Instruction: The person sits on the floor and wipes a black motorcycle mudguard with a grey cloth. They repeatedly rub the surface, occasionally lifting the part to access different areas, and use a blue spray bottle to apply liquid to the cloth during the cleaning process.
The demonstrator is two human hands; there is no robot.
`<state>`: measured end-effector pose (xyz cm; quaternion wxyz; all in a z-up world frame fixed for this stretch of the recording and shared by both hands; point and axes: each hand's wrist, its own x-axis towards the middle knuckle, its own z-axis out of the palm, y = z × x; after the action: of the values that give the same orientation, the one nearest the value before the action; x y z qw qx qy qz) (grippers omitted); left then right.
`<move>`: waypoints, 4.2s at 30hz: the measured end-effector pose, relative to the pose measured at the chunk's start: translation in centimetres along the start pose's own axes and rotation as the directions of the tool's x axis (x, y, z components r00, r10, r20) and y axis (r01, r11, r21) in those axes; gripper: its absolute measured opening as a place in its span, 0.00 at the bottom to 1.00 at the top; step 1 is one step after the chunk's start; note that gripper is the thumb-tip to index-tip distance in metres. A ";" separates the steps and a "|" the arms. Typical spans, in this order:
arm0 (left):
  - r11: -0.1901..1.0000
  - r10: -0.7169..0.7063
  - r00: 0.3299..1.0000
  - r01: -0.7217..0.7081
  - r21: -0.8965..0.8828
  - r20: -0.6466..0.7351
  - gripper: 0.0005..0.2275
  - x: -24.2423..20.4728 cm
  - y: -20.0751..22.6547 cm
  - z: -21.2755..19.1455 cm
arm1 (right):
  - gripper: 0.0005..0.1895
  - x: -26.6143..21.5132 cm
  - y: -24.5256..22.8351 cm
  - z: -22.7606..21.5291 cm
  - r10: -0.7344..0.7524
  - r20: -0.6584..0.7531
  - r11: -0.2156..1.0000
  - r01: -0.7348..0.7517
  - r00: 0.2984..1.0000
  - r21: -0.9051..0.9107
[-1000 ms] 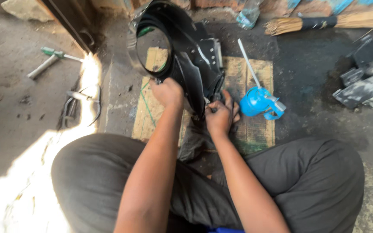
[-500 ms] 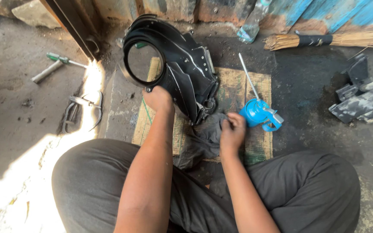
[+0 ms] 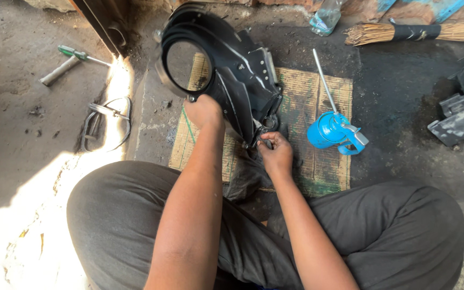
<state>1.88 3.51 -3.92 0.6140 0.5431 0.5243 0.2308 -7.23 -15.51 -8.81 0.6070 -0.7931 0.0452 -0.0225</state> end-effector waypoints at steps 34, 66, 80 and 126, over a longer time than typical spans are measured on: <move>0.978 0.193 0.981 -0.192 0.083 -0.002 0.24 -1.8 0.4 0.3 | 0.07 -3.6 -5.5 -1.6 -0.410 0.197 0.742 0.452 0.890 -0.495; 0.997 0.029 0.995 -0.036 0.073 0.091 0.20 -1.0 1.5 0.1 | 0.31 -1.5 -3.7 -0.3 -0.217 0.194 0.422 0.272 0.957 -0.865; 0.977 -0.036 0.991 0.008 0.214 0.129 0.17 -0.3 1.6 -0.6 | 0.13 0.6 -4.8 -1.1 -0.366 0.103 0.719 0.351 0.925 -0.600; 0.968 -0.012 0.967 -0.053 0.245 0.255 0.24 0.0 -0.3 0.3 | 0.32 1.8 -3.1 -0.9 0.061 -0.238 0.811 -0.187 0.969 -0.554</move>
<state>2.05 3.32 -4.25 0.6006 0.6464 0.4603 0.0978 -5.40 -15.73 -5.57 0.3327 -0.9270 0.1653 -0.0513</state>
